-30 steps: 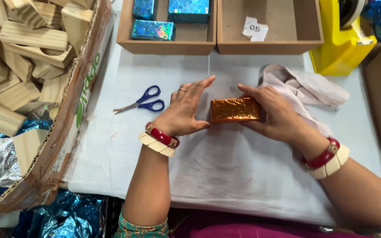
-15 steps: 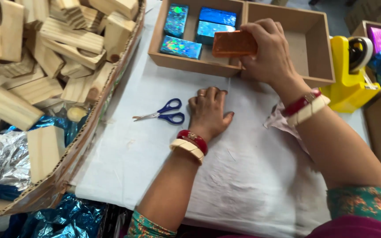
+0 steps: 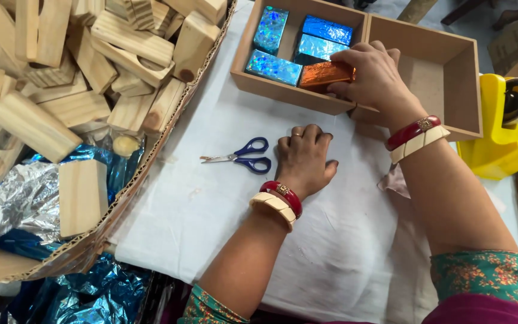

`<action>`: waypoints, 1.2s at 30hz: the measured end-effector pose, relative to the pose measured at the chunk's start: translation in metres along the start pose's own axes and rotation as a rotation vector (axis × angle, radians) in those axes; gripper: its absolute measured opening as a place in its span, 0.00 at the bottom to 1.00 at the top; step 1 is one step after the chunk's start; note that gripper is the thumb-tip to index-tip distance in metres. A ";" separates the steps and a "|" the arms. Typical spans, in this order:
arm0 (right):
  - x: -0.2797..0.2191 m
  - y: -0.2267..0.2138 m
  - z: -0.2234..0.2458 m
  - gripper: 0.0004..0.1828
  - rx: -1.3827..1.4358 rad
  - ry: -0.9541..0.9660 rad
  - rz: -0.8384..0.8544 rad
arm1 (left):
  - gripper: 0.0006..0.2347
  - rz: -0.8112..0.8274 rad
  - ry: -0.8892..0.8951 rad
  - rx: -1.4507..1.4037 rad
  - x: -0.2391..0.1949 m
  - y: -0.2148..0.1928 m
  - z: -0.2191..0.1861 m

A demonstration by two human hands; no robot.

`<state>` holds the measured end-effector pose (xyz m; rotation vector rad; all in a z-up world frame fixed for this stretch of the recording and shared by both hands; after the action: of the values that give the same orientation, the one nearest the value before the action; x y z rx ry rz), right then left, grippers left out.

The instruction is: The person wraps small wooden blocks in shiny metallic foil. They fold and smooth orange, red, brown, and blue foils around the blocks, using tape to secure the edges. The wrapped blocks are placed into a cardboard box, and the person wipes a block with a cloth before wrapping.

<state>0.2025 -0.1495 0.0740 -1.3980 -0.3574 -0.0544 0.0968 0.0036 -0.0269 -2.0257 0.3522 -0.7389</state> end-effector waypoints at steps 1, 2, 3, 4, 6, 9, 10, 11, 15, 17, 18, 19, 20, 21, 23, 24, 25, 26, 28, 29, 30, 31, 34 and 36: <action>0.004 0.001 -0.009 0.29 0.001 0.001 -0.005 | 0.21 -0.001 0.003 0.004 0.000 0.001 -0.001; 0.008 0.000 -0.016 0.30 0.002 -0.050 -0.061 | 0.22 -0.002 0.005 0.012 0.000 0.002 -0.001; 0.013 0.000 -0.022 0.30 0.001 -0.107 -0.113 | 0.22 -0.006 0.000 0.018 0.000 0.004 -0.001; 0.020 0.000 -0.030 0.30 0.001 -0.111 -0.114 | 0.22 -0.010 -0.003 0.019 0.001 0.003 -0.001; 0.030 -0.004 -0.052 0.29 0.239 -0.062 -0.232 | 0.21 -0.018 0.005 0.054 -0.001 0.005 -0.004; 0.059 0.015 -0.061 0.31 0.515 -0.046 -0.283 | 0.20 -0.028 0.009 0.056 0.000 0.007 -0.009; 0.063 0.020 -0.059 0.31 0.514 -0.051 -0.282 | 0.20 -0.031 0.006 0.057 0.000 0.006 -0.010; 0.068 0.029 -0.055 0.26 0.359 -0.034 -0.188 | 0.20 -0.047 0.008 0.028 0.000 0.004 -0.010; 0.082 0.038 -0.047 0.25 0.100 0.094 -0.046 | 0.18 -0.058 0.013 -0.012 -0.002 -0.001 -0.010; 0.083 0.035 -0.046 0.25 0.147 0.121 -0.010 | 0.18 -0.049 0.007 -0.013 -0.002 -0.002 -0.010; 0.082 0.032 -0.047 0.26 0.191 0.148 0.020 | 0.18 -0.045 0.007 -0.013 -0.002 -0.002 -0.011; 0.086 0.038 -0.056 0.26 0.189 0.147 0.020 | 0.18 -0.046 0.006 -0.014 -0.002 -0.001 -0.011; 0.089 0.041 -0.065 0.26 0.208 0.134 -0.069 | 0.19 -0.064 0.013 -0.016 -0.001 -0.001 -0.011; 0.093 0.046 -0.072 0.27 0.232 0.116 -0.156 | 0.19 -0.080 0.014 -0.015 -0.002 -0.001 -0.010; 0.106 0.065 -0.099 0.28 0.169 0.006 -0.243 | 0.19 -0.064 0.009 -0.026 -0.003 -0.004 -0.010; 0.111 0.074 -0.111 0.30 0.102 -0.098 -0.335 | 0.18 -0.048 0.011 -0.040 -0.003 -0.005 -0.009; 0.109 0.072 -0.105 0.30 0.107 -0.099 -0.330 | 0.18 -0.044 0.006 -0.039 -0.003 -0.005 -0.009; 0.107 0.070 -0.098 0.23 0.083 -0.104 -0.334 | 0.19 -0.041 0.002 -0.044 -0.003 -0.005 -0.008; 0.102 0.066 -0.090 0.17 0.059 -0.103 -0.336 | 0.19 -0.032 0.002 -0.051 -0.003 -0.003 -0.008; 0.102 0.064 -0.086 0.17 0.018 -0.089 -0.344 | 0.19 -0.042 0.002 -0.045 -0.002 -0.002 -0.008; 0.102 0.061 -0.082 0.16 -0.023 -0.075 -0.353 | 0.20 -0.053 0.003 -0.039 -0.002 -0.002 -0.008; 0.103 0.063 -0.084 0.16 -0.023 -0.075 -0.356 | 0.20 -0.054 0.004 -0.037 -0.001 -0.001 -0.008; 0.103 0.067 -0.089 0.15 -0.003 -0.083 -0.379 | 0.20 -0.053 0.003 -0.029 -0.001 0.000 -0.007; 0.101 0.068 -0.095 0.25 0.023 -0.170 -0.413 | 0.20 -0.039 -0.005 -0.031 -0.001 0.000 -0.007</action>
<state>0.3347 -0.2115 0.0251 -1.2908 -0.7827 -0.2693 0.0916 -0.0008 -0.0246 -2.0680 0.3234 -0.7571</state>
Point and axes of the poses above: each hand's wrist, its own x-axis towards the middle knuckle, its own y-axis out of the palm, z = x × y, the point moved 3 cm from there along x, towards the middle knuckle, and after that the axes turned 9 degrees about y, right-handed, at the moved point
